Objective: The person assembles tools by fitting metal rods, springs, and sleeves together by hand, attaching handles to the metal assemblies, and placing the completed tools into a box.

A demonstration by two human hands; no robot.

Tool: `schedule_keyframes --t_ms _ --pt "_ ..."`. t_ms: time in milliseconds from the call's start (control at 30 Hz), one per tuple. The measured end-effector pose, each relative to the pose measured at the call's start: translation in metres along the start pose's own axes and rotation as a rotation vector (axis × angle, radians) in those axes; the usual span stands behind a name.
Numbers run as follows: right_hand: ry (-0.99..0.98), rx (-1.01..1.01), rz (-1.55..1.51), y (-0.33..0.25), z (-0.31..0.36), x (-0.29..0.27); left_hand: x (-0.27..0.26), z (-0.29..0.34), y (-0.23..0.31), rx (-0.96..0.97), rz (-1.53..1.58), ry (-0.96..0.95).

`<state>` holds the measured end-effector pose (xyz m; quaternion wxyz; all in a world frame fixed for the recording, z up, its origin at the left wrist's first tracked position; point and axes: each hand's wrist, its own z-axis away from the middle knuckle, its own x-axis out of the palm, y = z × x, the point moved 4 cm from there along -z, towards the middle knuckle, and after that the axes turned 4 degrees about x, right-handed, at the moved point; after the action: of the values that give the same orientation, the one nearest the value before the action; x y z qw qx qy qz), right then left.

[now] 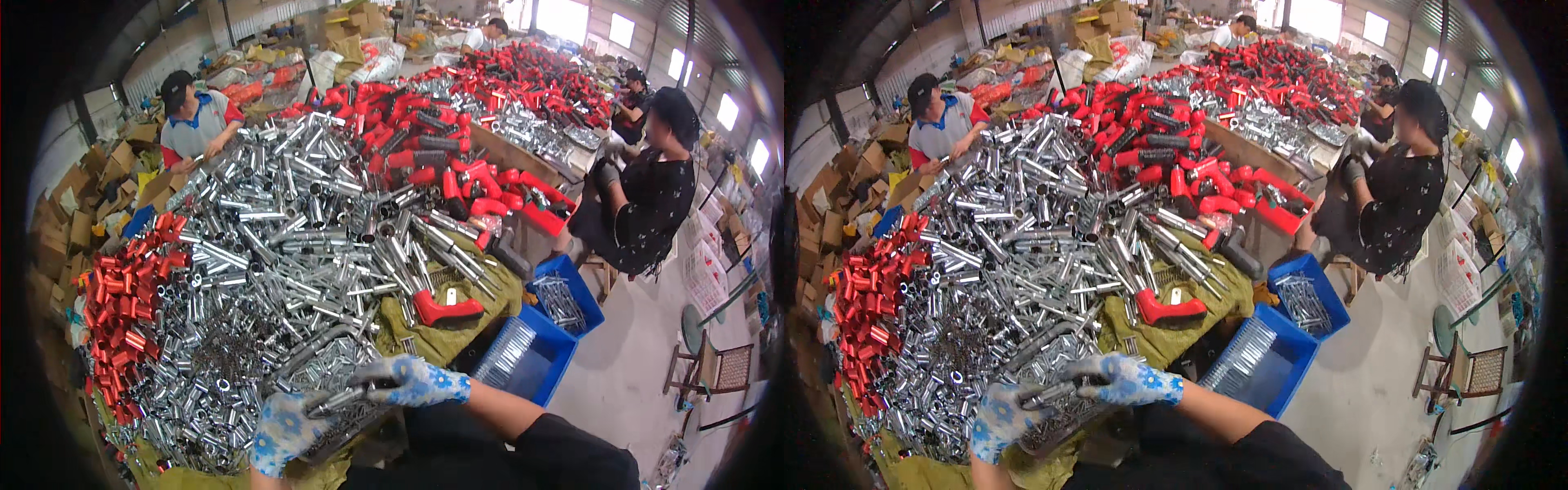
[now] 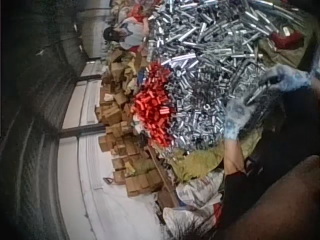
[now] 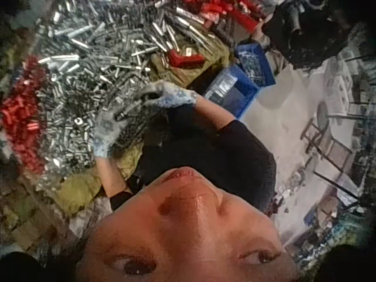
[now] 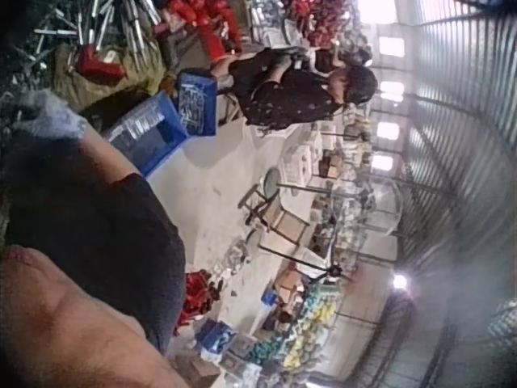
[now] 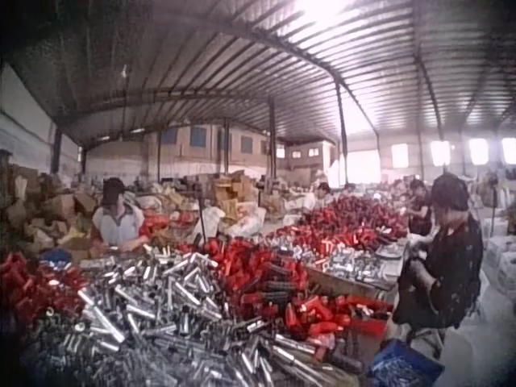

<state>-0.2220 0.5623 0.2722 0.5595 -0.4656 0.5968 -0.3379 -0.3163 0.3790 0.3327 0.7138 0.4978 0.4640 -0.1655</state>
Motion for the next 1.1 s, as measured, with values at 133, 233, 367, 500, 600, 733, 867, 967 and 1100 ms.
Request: schedule_keyframes --t_ms 133,233,367,500,600,733,867,967,1100 --pt "-0.156 0.039 -0.172 -0.008 0.014 0.022 0.020 -0.007 0.042 0.079 -0.166 -0.247" --pt "-0.199 0.292 -0.442 0.012 0.031 0.040 0.054 0.002 0.037 0.113 -0.194 -0.103" --pt "-0.365 0.515 -0.645 0.041 0.061 0.039 0.076 0.005 0.026 0.416 -0.054 -0.203" --pt "-0.206 0.701 -0.539 0.131 0.117 -0.013 0.100 0.012 -0.025 -0.253 0.181 0.087" --pt "0.759 0.709 0.049 0.357 0.266 -0.045 0.115 0.016 -0.059 -0.379 0.432 0.572" --pt "0.550 1.366 0.452 0.428 0.311 -0.021 0.123 0.027 -0.063 -0.233 0.462 0.765" --pt "0.663 1.378 0.432 0.433 0.281 -0.002 0.125 0.025 -0.062 -0.323 0.432 0.782" --pt "0.622 1.493 0.518 0.435 0.267 0.005 0.123 0.017 -0.052 -0.363 0.421 0.786" --pt "0.711 1.670 0.376 0.447 0.265 0.004 0.120 0.015 -0.046 -0.421 0.496 0.745"
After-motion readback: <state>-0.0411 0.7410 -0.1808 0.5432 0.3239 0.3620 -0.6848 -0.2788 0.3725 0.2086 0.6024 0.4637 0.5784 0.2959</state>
